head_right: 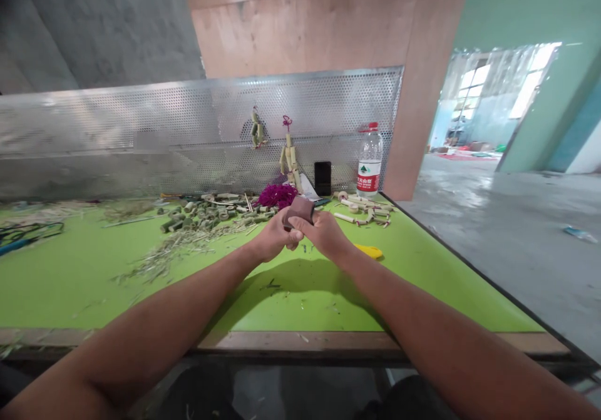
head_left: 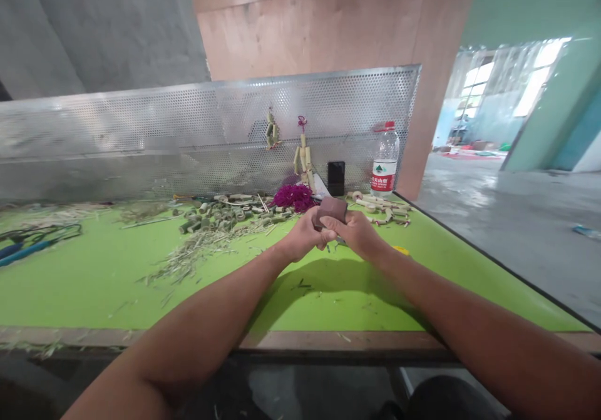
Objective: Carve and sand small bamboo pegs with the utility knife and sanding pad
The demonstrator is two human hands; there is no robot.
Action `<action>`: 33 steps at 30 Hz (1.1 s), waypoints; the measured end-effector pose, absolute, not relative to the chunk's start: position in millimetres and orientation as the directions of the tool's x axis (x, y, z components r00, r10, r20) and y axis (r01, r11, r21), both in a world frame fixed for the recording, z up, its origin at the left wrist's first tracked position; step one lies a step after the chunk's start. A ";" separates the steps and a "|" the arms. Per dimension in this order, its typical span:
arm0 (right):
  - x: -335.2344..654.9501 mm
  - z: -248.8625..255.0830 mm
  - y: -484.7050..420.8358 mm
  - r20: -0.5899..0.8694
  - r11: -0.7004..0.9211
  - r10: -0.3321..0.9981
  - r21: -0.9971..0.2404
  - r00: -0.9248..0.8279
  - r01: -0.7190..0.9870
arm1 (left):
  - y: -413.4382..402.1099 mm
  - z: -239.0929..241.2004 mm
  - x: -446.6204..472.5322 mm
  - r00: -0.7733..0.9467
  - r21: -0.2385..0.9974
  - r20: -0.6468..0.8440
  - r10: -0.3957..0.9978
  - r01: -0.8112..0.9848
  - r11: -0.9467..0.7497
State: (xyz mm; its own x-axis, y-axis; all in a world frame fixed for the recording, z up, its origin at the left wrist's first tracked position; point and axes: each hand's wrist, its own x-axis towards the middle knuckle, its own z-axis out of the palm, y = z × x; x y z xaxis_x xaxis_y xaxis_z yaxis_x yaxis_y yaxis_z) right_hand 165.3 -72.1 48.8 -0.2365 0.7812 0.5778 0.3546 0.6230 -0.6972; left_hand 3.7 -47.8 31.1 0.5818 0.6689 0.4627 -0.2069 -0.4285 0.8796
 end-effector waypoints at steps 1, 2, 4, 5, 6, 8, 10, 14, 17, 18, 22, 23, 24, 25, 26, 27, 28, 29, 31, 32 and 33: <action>166.2 49.2 -71.3 0.583 0.621 0.782 -0.695 -0.222 0.363 | -48.1 31.5 3.8 0.572 0.883 0.458 0.680 -0.208 -0.421; 167.8 49.9 -69.9 0.601 0.617 0.780 -0.692 -0.176 0.375 | -48.6 31.8 4.1 0.574 0.890 0.449 0.685 -0.214 -0.403; 172.8 51.3 -65.5 0.642 0.606 0.766 -0.708 -0.025 0.363 | -49.7 32.7 5.5 0.601 0.900 0.435 0.671 -0.252 -0.357; 175.5 51.7 -63.1 0.649 0.603 0.759 -0.732 0.054 0.318 | -50.3 33.3 6.2 0.613 0.899 0.438 0.658 -0.283 -0.334; 177.7 51.8 -60.9 0.643 0.605 0.757 -0.757 0.116 0.246 | -50.7 33.8 6.6 0.618 0.895 0.446 0.648 -0.317 -0.314; 179.5 50.7 -58.8 0.622 0.619 0.767 -0.782 0.159 0.077 | -51.3 35.2 6.3 0.616 0.886 0.460 0.640 -0.371 -0.279; 177.1 49.1 -59.9 0.617 0.623 0.780 -0.782 0.107 -0.032 | -51.5 36.7 4.2 0.616 0.886 0.452 0.646 -0.397 -0.242; 168.2 48.3 -67.5 0.612 0.610 0.790 -0.788 -0.005 -0.080 | -51.8 38.8 -0.2 0.636 0.895 0.424 0.645 -0.402 -0.193; 165.5 49.7 -72.3 0.620 0.616 0.784 -0.781 -0.020 -0.103 | -52.3 38.9 -0.5 0.664 0.898 0.425 0.615 -0.393 -0.196; 165.5 50.1 -73.6 0.620 0.615 0.784 -0.781 -0.026 -0.105 | -52.7 38.9 -0.1 0.669 0.899 0.427 0.609 -0.386 -0.206; 166.2 52.1 -78.2 0.591 0.592 0.806 -0.806 -0.033 0.012 | -55.9 39.6 2.5 0.675 0.915 0.405 0.617 -0.296 -0.276; 166.3 52.7 -78.8 0.589 0.589 0.808 -0.804 -0.021 0.089 | -56.9 39.9 3.3 0.670 0.916 0.401 0.625 -0.273 -0.295; 166.3 53.3 -79.0 0.599 0.589 0.801 -0.788 0.001 0.179 | -57.9 40.2 4.3 0.658 0.915 0.401 0.637 -0.254 -0.314; 166.1 53.7 -78.9 0.620 0.591 0.784 -0.760 0.028 0.270 | -58.7 40.4 5.2 0.640 0.913 0.405 0.654 -0.239 -0.331; 165.9 54.0 -78.4 0.647 0.594 0.761 -0.724 0.049 0.351 | -59.4 40.5 6.1 0.616 0.910 0.410 0.672 -0.227 -0.347; 165.6 53.8 -77.8 0.674 0.596 0.736 -0.688 0.060 0.413 | -59.9 40.4 6.8 0.593 0.909 0.412 0.692 -0.214 -0.358; 165.0 53.3 -77.1 0.693 0.601 0.718 -0.662 0.061 0.448 | -60.1 40.4 7.1 0.571 0.910 0.409 0.712 -0.197 -0.365; 164.3 52.2 -76.5 0.701 0.609 0.711 -0.648 0.046 0.459 | -60.0 40.3 7.0 0.550 0.912 0.403 0.732 -0.179 -0.369; 162.7 49.3 -75.7 0.679 0.625 0.733 -0.650 -0.038 0.432 | -59.2 40.5 5.3 0.516 0.914 0.394 0.761 -0.135 -0.381; 162.1 47.8 -75.4 0.655 0.630 0.749 -0.659 -0.098 0.411 | -58.5 40.7 4.1 0.501 0.911 0.398 0.769 -0.117 -0.395; 161.9 46.6 -74.8 0.626 0.630 0.764 -0.670 -0.158 0.393 | -57.7 40.9 2.9 0.488 0.905 0.406 0.772 -0.102 -0.412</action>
State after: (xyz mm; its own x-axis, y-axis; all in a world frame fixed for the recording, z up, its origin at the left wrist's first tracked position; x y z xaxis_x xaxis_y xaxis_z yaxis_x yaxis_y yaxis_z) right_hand 161.9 -74.8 46.6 -0.1581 0.7636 0.6260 0.3928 0.6303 -0.6697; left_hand 2.9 -57.7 40.9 0.4881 0.7724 0.4064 -0.1018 -0.4120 0.9055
